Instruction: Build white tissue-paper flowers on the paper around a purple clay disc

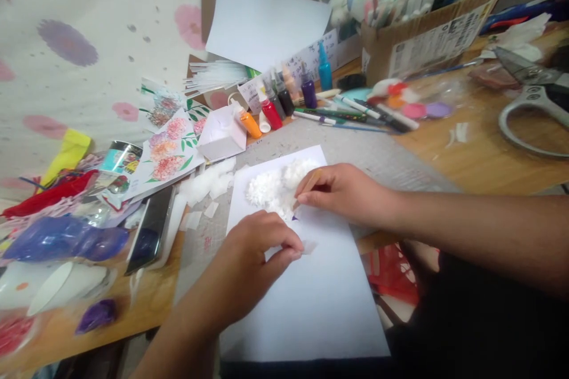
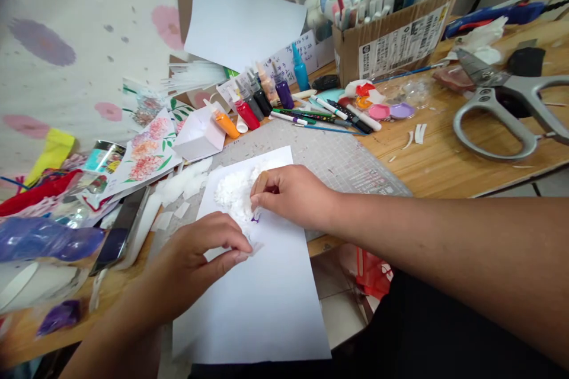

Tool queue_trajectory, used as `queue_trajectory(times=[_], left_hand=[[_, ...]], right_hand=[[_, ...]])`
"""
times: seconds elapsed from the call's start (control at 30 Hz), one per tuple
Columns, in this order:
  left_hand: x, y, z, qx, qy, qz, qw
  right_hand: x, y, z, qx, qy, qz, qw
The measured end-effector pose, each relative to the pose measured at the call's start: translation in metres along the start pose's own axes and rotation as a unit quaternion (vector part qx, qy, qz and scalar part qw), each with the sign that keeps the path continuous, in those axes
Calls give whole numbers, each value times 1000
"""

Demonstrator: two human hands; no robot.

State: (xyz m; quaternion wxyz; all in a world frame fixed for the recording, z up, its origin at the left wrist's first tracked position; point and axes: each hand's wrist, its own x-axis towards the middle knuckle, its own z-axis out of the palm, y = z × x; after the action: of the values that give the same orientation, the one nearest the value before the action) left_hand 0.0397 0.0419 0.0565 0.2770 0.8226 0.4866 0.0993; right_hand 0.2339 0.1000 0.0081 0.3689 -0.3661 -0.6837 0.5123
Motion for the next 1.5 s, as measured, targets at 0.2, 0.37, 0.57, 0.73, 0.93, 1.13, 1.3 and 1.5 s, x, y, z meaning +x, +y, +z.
queue_trajectory(times=[0.2, 0.37, 0.57, 0.73, 0.93, 1.13, 1.3, 1.5], left_hand=[[19, -7, 14, 86, 89, -44, 991], [26, -14, 21, 93, 139, -90, 982], [26, -16, 23, 73, 154, -100, 980], [27, -15, 21, 54, 142, -121, 981], [27, -16, 18, -9, 108, -144, 984], [21, -17, 14, -27, 132, -145, 980], [10, -24, 14, 52, 223, -35, 973], [1, -28, 27, 177, 220, 98, 954]], right_hand=[[3, 3, 2, -7, 20, 9, 1000], [1, -2, -4, -2, 49, 22, 999], [-6, -5, -5, 56, 29, 15, 998], [-7, -4, 0, -6, 5, -15, 1000], [-4, -2, 3, -92, 2, -43, 995], [-2, -1, 5, -180, -19, -73, 981], [2, -7, 12, -214, -24, -42, 976], [8, -7, 5, -151, -9, 17, 988]])
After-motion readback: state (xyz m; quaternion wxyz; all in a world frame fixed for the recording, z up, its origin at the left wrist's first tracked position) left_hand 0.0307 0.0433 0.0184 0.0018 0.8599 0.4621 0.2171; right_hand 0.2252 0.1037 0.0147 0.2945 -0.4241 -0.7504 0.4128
